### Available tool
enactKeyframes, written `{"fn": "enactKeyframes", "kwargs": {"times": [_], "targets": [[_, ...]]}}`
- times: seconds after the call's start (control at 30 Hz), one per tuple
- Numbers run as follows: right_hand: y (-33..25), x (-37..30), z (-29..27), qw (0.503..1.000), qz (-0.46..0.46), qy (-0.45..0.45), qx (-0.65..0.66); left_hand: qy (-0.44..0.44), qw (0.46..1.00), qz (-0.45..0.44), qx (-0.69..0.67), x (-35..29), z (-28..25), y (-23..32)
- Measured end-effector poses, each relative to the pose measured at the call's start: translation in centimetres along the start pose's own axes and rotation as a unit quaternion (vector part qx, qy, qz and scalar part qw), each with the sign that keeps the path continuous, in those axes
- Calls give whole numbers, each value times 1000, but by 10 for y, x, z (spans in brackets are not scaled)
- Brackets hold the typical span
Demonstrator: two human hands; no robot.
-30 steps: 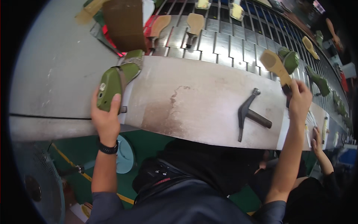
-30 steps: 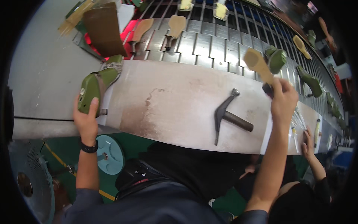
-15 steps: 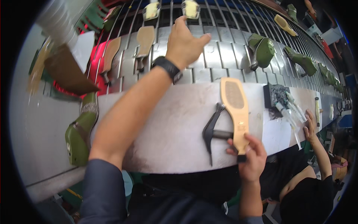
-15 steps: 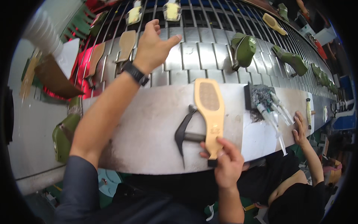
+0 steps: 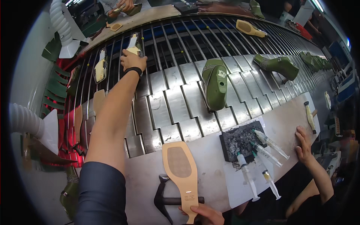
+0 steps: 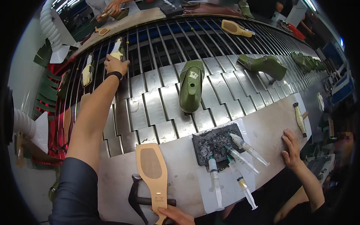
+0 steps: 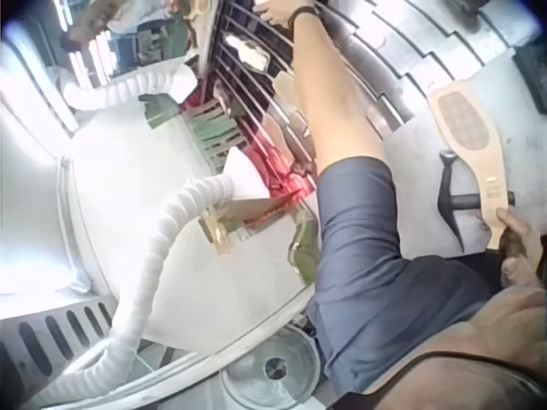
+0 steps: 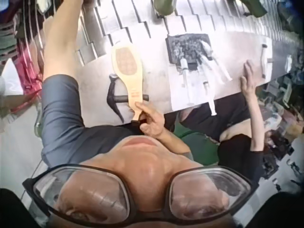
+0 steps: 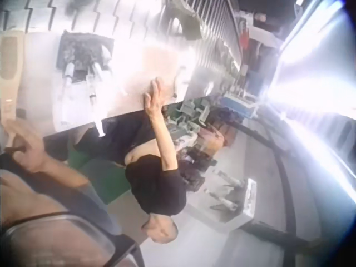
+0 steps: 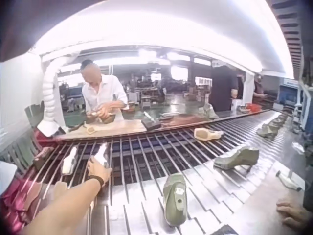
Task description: The person assembles high-heeled shoes by taking shoe uppers and soles from a conveyor belt, pressing the soles onto the uppers by hand, applying adhesive using a syringe, and tapping the edges with a hammer.
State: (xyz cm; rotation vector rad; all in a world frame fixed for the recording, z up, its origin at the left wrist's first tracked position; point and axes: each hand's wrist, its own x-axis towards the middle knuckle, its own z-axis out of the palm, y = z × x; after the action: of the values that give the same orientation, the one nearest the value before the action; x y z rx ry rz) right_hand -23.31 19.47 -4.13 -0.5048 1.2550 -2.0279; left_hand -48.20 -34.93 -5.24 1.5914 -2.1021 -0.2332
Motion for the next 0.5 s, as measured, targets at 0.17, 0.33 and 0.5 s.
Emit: {"fn": "enactKeyframes", "kwargs": {"times": [0.17,0.33,0.5], "targets": [[-28,8,5,976,-60,-87,-192,-97,991,54,-79,-45,-55,-11],[-13,7,5,957,-89,-58,-269,-79,960,133,-232,-120,-141,-94],[-27,29,41,993,-49,105,10,-56,894,226,-382,-260,-244,-198]]}}
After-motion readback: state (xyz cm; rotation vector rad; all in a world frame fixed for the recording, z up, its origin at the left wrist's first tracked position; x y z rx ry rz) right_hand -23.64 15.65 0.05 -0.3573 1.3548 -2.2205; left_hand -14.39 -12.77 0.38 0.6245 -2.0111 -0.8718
